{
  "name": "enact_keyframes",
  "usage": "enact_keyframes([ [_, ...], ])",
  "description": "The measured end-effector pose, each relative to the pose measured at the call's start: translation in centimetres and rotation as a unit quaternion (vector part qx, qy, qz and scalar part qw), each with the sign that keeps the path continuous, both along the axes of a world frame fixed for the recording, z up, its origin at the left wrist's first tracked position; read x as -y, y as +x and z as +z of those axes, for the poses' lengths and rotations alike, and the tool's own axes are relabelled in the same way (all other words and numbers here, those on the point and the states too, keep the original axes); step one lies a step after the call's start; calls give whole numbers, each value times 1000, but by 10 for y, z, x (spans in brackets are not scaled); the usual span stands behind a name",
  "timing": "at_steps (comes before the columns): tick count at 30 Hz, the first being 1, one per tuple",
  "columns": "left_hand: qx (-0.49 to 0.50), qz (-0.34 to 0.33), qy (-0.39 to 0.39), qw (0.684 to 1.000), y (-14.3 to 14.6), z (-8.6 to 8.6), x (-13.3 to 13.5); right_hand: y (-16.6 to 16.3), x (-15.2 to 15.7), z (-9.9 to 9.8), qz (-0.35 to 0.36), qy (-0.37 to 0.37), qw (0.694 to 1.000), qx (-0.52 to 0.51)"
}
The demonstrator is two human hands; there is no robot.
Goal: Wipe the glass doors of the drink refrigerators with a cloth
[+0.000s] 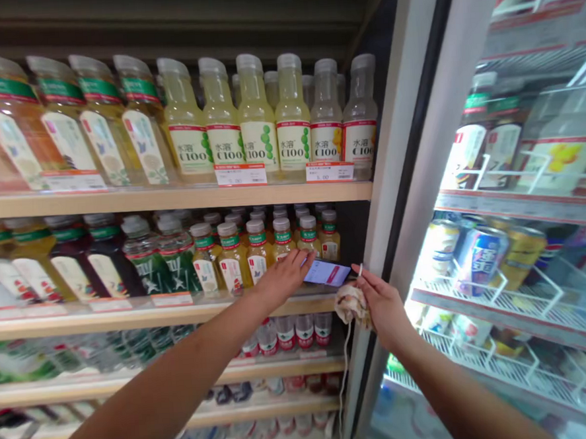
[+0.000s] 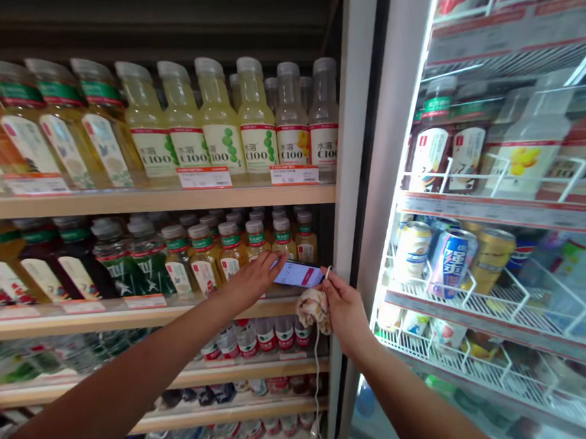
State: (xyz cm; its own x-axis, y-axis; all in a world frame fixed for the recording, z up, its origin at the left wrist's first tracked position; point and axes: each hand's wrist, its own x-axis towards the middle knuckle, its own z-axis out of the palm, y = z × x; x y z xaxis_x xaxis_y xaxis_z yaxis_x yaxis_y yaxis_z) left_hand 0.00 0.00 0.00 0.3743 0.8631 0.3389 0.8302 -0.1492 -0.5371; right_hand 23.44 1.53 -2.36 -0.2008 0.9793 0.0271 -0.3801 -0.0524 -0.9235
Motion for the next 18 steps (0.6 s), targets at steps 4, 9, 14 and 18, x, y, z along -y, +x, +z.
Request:
enact_keyframes([
  [4,-1,-23,-16,1000,-4,7,3,1,-1,-1,12,-2,1000,-6],
  [9,-65,-77,-5,995,-21,7,0,1,-2,-7,15,10,1000,-8],
  [14,-110,-119,18,987,-30,5,-6,-2,2,-6,17,11,1000,-11],
  [18,-131,-148,14,980,-32,7,-9,-3,6,-9,24,14,1000,-9],
])
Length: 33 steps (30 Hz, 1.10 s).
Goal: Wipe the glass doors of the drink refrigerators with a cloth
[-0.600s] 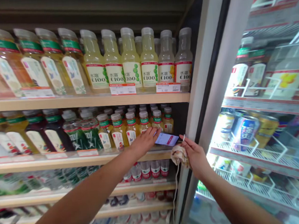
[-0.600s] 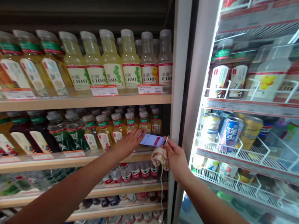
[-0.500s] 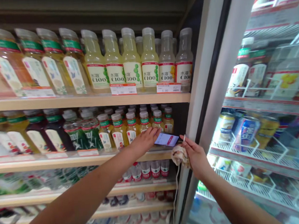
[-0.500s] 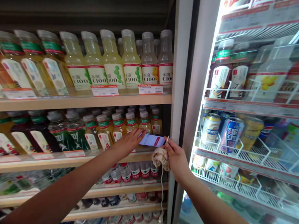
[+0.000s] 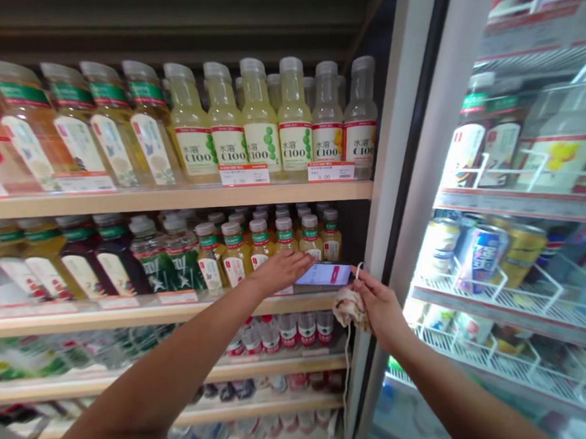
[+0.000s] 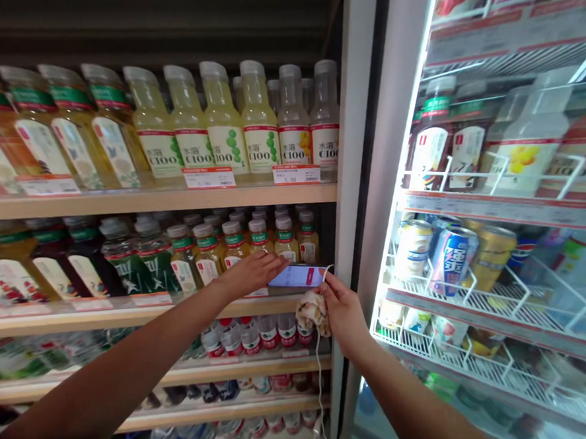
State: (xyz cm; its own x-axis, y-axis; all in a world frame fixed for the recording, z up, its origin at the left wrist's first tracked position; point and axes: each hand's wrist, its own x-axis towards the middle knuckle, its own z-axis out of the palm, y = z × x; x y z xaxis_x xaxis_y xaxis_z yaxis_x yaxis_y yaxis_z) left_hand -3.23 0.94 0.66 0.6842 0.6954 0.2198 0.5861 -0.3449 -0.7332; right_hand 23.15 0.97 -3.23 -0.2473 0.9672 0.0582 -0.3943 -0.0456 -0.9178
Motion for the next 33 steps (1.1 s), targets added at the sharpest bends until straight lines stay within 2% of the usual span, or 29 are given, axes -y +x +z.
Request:
enact_keyframes([
  [3,11,-24,-33,999,0,0,-3,1,3,-13,5,3,1000,23],
  [6,40,-7,-69,997,-1,0,-4,5,4,-37,5,18,998,64],
  [8,63,9,-77,995,-3,2,-1,17,6,-54,-7,51,993,108],
  [10,76,19,-62,995,-8,8,7,42,7,-62,-27,105,976,191],
  [12,79,27,-23,996,-14,20,16,81,6,-55,-58,158,942,291],
  [13,88,33,0,996,-15,27,20,104,5,-45,-84,183,924,325],
  [14,97,27,21,995,-14,34,22,127,4,-32,-140,217,906,336],
  [15,106,20,44,993,-10,42,24,150,1,-16,-208,267,878,339],
  [16,120,8,67,990,-2,50,23,171,-3,0,-277,335,835,338],
  [17,139,-11,90,986,10,57,21,188,-7,16,-354,409,772,332],
  [18,162,-34,110,980,26,63,18,202,-12,29,-431,478,693,326],
  [19,185,-63,126,973,45,67,14,212,-18,39,-468,534,614,346],
  [20,205,-93,139,964,67,68,10,219,-23,45,-472,573,545,389],
  [21,220,-124,149,956,91,67,7,224,-28,49,-449,602,492,440],
  [23,237,-172,161,943,139,57,3,231,-35,50,-329,646,413,551],
  [24,246,-185,167,937,163,48,2,235,-37,50,-278,661,384,582],
  [25,258,-185,158,935,185,37,2,241,-37,53,-246,667,365,602],
  [26,266,-187,149,934,205,26,1,249,-37,57,-243,668,354,608],
  [27,271,-194,147,931,224,16,-1,259,-37,63,-267,660,354,607],
  [29,274,-210,151,926,255,4,-7,279,-37,80,-375,633,362,572],
  [30,288,-202,161,922,268,4,-11,289,-38,88,-424,606,376,558],
  [31,307,-187,175,917,279,8,-16,297,-38,94,-440,603,380,547],
  [33,348,-156,207,901,296,24,-27,309,-38,104,-387,630,369,563],
])
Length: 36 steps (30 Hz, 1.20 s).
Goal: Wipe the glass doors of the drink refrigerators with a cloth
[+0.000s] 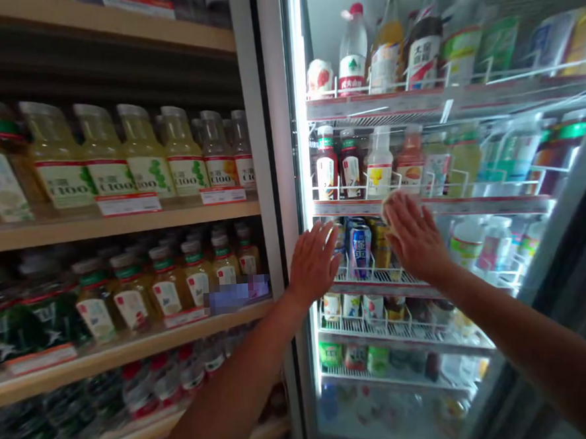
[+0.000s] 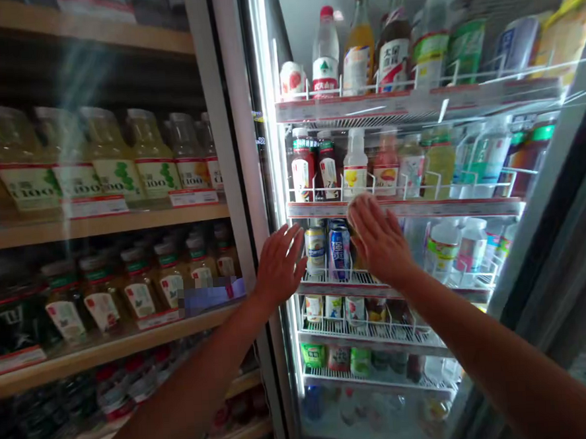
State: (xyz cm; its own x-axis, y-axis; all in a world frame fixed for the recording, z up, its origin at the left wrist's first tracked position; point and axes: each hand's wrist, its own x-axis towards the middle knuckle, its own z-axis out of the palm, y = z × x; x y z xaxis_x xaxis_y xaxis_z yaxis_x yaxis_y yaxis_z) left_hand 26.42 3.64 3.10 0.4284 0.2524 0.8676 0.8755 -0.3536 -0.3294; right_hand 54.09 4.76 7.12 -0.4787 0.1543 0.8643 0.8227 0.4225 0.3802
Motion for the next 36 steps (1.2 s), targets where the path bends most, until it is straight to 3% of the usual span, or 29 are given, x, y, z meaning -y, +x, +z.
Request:
enact_keyframes([
  [3,52,17,19,998,17,32,-17,16,1,10,29,-48,990,129],
  [7,76,20,32,996,30,52,-36,37,-1,26,-18,-6,999,-46],
  [9,82,14,36,996,32,52,-42,46,-3,31,-16,-14,1000,-23],
  [12,93,1,38,995,32,47,-45,56,-5,36,8,-66,990,125],
  [13,94,-2,40,995,32,46,-46,59,-7,39,5,-63,992,114],
  [17,91,10,56,994,31,45,-46,60,-13,44,-21,22,993,-112],
  [22,93,28,65,993,32,45,-46,38,-16,32,45,-31,996,66],
  [27,104,-6,67,992,28,48,-44,8,-13,23,7,-29,994,-102],
  [30,127,-25,58,990,28,49,-47,-8,-11,16,49,-89,993,61],
  [33,155,-60,65,984,48,46,-45,-19,-13,13,52,-108,991,61],
  [36,97,-163,56,980,89,42,-31,-20,-14,15,65,-128,989,40],
])
